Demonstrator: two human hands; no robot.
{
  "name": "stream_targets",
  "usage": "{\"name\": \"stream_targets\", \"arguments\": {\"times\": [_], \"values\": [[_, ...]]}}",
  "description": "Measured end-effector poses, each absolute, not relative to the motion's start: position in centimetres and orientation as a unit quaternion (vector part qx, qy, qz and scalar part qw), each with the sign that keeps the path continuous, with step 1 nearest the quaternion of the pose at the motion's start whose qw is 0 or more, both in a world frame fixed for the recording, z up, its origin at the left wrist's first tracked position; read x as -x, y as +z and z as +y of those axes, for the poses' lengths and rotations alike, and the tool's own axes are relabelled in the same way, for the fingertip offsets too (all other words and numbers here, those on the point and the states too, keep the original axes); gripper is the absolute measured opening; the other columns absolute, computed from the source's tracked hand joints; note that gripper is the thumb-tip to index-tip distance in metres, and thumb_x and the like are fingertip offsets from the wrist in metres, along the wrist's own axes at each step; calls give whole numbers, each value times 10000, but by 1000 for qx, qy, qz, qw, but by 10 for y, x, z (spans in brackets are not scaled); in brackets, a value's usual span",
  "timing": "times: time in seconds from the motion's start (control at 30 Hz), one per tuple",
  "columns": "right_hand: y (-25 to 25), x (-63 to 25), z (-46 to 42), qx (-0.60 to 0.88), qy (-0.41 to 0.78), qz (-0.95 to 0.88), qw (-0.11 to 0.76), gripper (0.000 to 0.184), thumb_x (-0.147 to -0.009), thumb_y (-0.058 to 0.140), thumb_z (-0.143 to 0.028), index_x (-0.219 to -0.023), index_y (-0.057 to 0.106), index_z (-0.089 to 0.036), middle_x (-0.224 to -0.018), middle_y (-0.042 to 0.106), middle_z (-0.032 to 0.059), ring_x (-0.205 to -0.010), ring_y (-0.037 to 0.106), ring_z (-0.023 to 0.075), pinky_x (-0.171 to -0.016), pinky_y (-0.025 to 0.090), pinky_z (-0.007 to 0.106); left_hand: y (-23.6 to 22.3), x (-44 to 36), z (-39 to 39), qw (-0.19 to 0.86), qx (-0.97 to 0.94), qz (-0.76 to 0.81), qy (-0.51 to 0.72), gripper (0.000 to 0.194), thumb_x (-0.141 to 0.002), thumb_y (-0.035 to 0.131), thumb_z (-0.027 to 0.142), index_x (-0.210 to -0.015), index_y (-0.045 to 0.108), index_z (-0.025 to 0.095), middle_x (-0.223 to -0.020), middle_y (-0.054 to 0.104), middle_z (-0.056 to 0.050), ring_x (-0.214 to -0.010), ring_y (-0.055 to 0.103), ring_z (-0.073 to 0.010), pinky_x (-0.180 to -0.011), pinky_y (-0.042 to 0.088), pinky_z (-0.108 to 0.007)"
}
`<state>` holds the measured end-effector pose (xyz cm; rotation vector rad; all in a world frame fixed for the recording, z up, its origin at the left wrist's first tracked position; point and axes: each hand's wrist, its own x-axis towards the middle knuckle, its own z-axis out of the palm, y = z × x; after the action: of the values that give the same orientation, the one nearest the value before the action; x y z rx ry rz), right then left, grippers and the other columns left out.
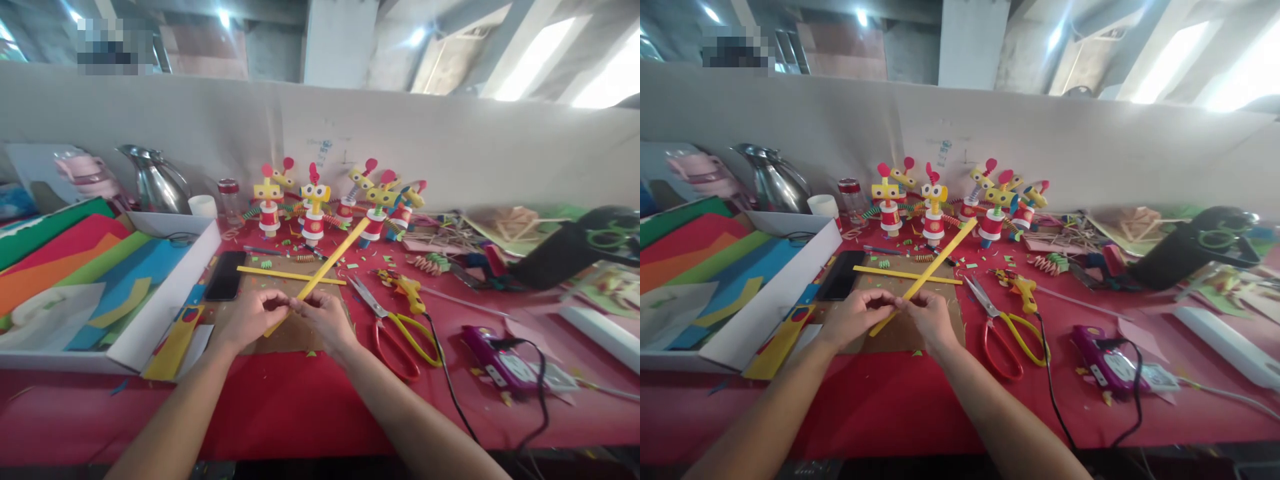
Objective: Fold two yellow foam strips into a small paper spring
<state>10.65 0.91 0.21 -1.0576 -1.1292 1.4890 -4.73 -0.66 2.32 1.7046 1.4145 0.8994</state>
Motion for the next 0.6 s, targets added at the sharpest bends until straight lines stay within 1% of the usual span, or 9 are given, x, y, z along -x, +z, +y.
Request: {"name": "stream_targets", "arguments": {"times": [0.1, 0.23, 0.3, 0.4, 0.47, 0.53, 0.6], "values": [[-4, -110, 13, 421, 635, -434, 481, 301, -532, 808, -411, -635, 687, -155, -590, 627, -5, -552, 500, 111, -573, 368, 259, 26, 47, -7, 341, -670, 574, 324, 273, -777, 555, 436, -832, 711, 219, -781, 720, 7, -753, 631, -183, -653, 436, -252], [-13, -114, 16, 410, 649, -406, 495, 286, -553, 815, -395, -590, 679, -146, -563, 616, -4, -538, 493, 95, -574, 363, 251, 27, 48, -6, 299, -692, 585, 300, 261, -790, 537, 441, -815, 709, 246, -790, 724, 15, -741, 635, -183, -655, 429, -254], [-16, -115, 18, 409, 653, -397, 499, 296, -565, 812, -400, -567, 669, -141, -549, 610, -1, -527, 492, 93, -562, 363, 249, 26, 48, -6, 257, -699, 600, 291, 244, -796, 532, 433, -841, 706, 268, -835, 728, 5, -775, 642, -197, -655, 422, -259], [-16, -118, 21, 392, 669, -372, 510, 296, -570, 811, -403, -600, 676, -142, -538, 602, -4, -503, 493, 95, -538, 375, 247, 23, 47, -7, 166, -705, 637, 263, 237, -813, 516, 429, -905, 691, 298, -855, 725, -16, -783, 642, -226, -613, 397, -273], [-15, -120, 23, 378, 670, -366, 524, 278, -571, 814, -386, -614, 682, -145, -547, 604, -6, -506, 501, 94, -540, 388, 242, 21, 46, -6, 125, -716, 643, 243, 231, -832, 496, 411, -935, 675, 307, -877, 721, -20, -787, 637, -235, -606, 386, -281], [-14, -121, 25, 371, 664, -359, 540, 246, -569, 817, -356, -617, 688, -152, -567, 614, -6, -526, 516, 96, -554, 400, 238, 19, 46, -6, 106, -732, 629, 239, 216, -850, 474, 371, -939, 658, 303, -934, 715, -17, -838, 625, -236, -650, 396, -291], [-13, -121, 26, 364, 664, -339, 558, 213, -560, 821, -320, -621, 693, -161, -580, 621, -10, -540, 526, 99, -562, 406, 236, 19, 46, -4, 91, -749, 609, 246, 195, -858, 463, 322, -927, 643, 290, -990, 703, -12, -906, 605, -232, -734, 406, -304]]}}
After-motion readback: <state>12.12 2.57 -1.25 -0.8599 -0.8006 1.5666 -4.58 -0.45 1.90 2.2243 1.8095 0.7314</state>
